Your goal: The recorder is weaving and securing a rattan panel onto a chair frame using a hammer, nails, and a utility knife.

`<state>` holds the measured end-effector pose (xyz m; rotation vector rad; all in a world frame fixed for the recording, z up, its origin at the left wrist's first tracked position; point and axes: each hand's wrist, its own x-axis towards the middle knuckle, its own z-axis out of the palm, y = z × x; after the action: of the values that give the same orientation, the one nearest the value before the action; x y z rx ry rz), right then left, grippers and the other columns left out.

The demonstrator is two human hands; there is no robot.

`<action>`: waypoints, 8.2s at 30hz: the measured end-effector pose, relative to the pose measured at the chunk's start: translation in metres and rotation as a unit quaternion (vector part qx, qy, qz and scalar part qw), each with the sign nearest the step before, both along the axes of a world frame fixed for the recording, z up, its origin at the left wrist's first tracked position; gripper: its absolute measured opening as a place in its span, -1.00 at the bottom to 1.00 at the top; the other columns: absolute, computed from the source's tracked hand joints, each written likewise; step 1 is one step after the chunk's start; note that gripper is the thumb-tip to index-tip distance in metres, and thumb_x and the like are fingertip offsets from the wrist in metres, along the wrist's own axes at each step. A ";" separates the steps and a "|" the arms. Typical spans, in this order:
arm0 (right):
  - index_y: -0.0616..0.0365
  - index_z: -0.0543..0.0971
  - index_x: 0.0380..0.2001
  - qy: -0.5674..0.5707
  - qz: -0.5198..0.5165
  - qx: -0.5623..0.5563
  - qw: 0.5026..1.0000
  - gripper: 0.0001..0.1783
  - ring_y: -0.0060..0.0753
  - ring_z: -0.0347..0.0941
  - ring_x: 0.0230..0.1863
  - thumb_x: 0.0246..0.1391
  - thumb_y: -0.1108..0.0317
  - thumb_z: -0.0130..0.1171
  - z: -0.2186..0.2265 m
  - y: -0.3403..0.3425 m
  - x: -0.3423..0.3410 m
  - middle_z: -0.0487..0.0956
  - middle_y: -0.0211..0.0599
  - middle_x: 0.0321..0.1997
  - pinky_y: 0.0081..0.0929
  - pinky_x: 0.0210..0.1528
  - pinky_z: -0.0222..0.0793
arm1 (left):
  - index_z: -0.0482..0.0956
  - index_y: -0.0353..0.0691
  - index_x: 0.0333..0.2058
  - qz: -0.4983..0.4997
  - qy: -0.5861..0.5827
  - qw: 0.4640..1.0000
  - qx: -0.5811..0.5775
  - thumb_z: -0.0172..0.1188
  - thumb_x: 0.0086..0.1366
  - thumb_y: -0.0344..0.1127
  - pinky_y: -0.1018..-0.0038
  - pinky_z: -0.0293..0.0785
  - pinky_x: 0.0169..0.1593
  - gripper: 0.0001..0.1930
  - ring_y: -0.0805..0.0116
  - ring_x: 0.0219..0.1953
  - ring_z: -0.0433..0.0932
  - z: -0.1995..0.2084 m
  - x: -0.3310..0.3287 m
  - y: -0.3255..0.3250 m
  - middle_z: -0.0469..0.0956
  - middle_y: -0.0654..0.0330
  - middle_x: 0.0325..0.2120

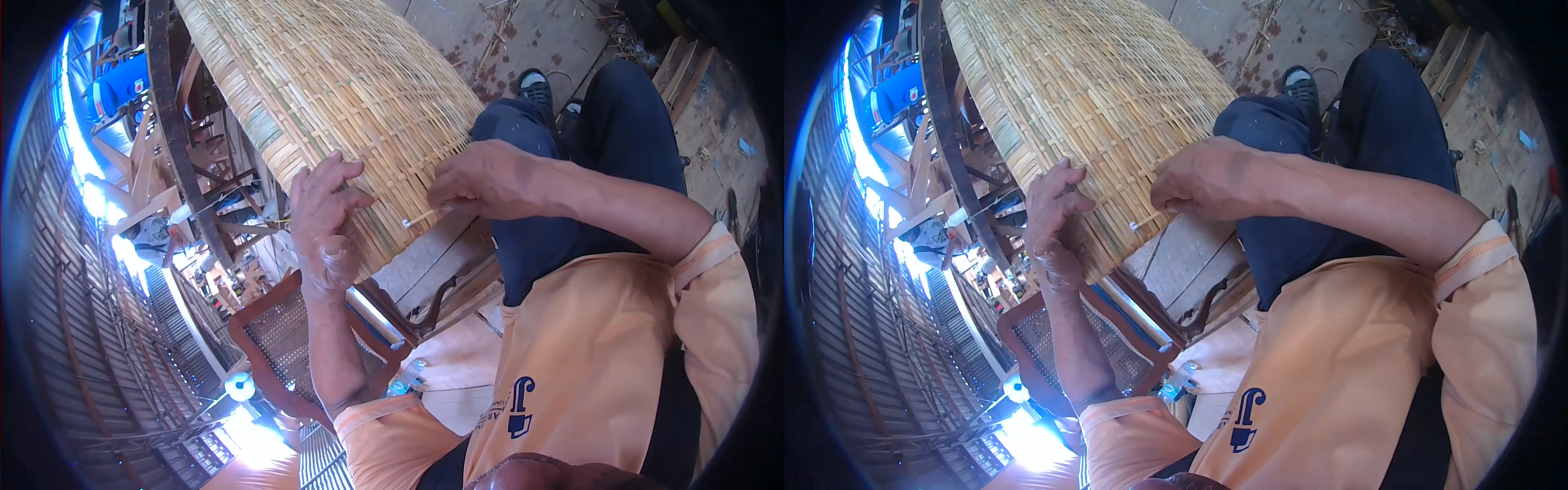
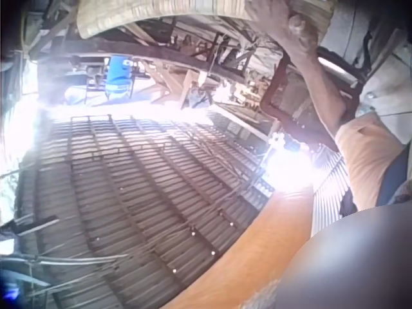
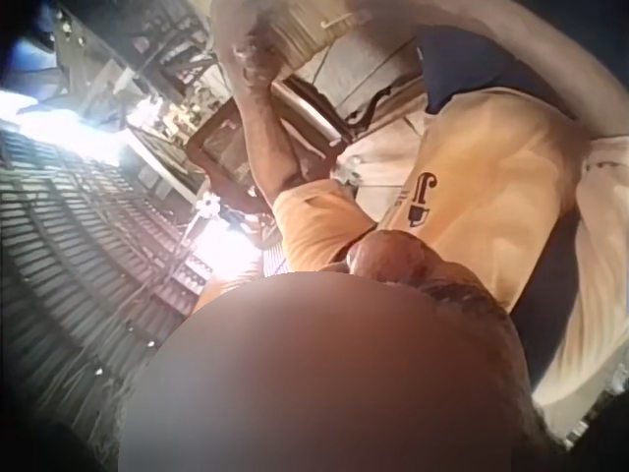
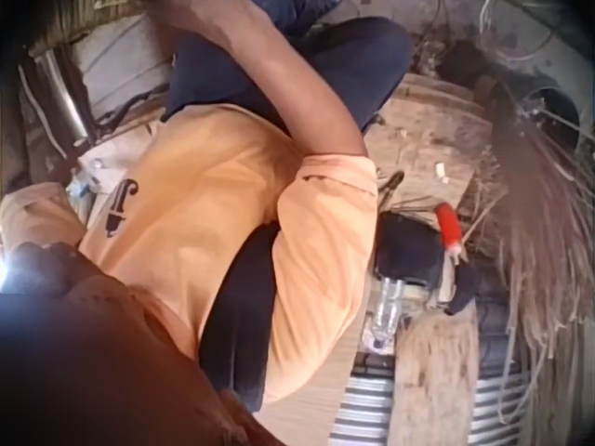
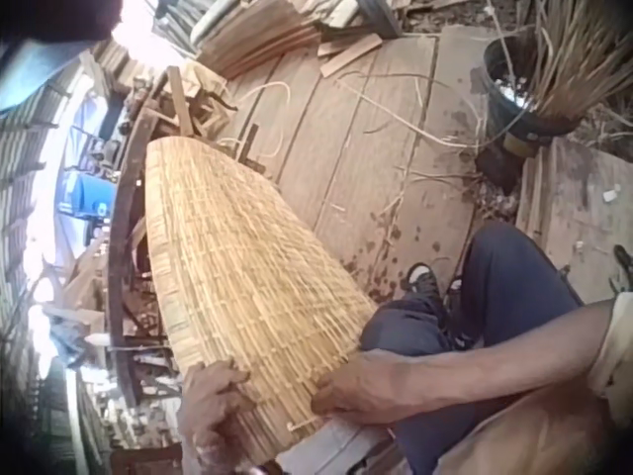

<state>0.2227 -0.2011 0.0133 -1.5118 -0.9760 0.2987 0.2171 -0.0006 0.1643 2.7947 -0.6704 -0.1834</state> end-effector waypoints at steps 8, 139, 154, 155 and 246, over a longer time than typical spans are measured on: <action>0.09 0.52 -0.36 0.003 0.026 0.061 0.998 -0.85 -0.08 0.48 -0.27 -0.07 0.51 0.12 -0.014 0.008 -0.007 0.48 -0.25 -0.38 -0.25 -0.29 0.38 | 0.57 -0.25 -0.49 0.035 -0.005 0.999 -0.014 -0.59 0.22 0.48 0.01 -0.02 0.24 -0.08 0.01 0.08 0.42 -0.002 -0.003 0.003 0.56 0.09 -0.16; 0.05 0.58 -0.23 -0.036 0.125 -0.242 0.962 -0.73 -0.18 0.53 -0.23 -0.09 0.45 0.11 0.027 -0.001 -0.111 0.52 -0.30 -0.22 -0.32 -0.24 0.46 | 0.27 -0.26 0.14 0.372 -0.065 0.924 -0.068 0.33 -0.05 -0.48 0.22 0.22 0.19 -0.29 -0.03 0.14 0.27 -0.120 -0.260 -0.016 0.25 -0.07 0.08; 0.21 0.57 -0.28 0.167 -0.082 0.067 0.980 -0.84 -0.38 0.46 -0.33 0.03 0.58 0.11 -0.002 -0.035 -0.079 0.52 -0.29 -0.36 -0.51 -0.26 0.36 | 0.21 -0.39 0.15 0.584 0.127 0.797 -0.080 0.28 0.08 -0.33 0.21 0.16 0.23 -0.32 -0.02 0.17 0.27 -0.262 -0.432 0.047 0.28 -0.14 0.10; 0.21 0.57 -0.28 0.168 -0.087 0.070 0.979 -0.84 -0.38 0.46 -0.33 0.03 0.58 0.11 -0.006 -0.034 -0.074 0.52 -0.29 -0.36 -0.51 -0.26 0.36 | 0.21 -0.39 0.15 0.579 0.150 0.800 -0.043 0.29 0.07 -0.32 0.21 0.16 0.23 -0.32 -0.02 0.17 0.26 -0.255 -0.434 0.049 0.27 -0.14 0.10; 0.03 0.55 -0.27 0.079 -0.049 -0.082 0.992 -0.82 -0.15 0.51 -0.27 -0.01 0.45 0.14 -0.002 -0.010 -0.017 0.48 -0.30 -0.31 -0.32 -0.27 0.44 | 0.54 -0.15 -0.67 -0.116 0.139 0.959 0.219 0.24 -0.19 -0.49 0.17 0.13 0.11 -0.92 0.22 -0.04 0.37 -0.023 0.035 -0.049 0.50 0.31 -0.20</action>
<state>0.2055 -0.2108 0.0116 -1.6531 -0.7640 0.4297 0.2523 -0.0497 0.1412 2.9940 -0.9842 -0.8487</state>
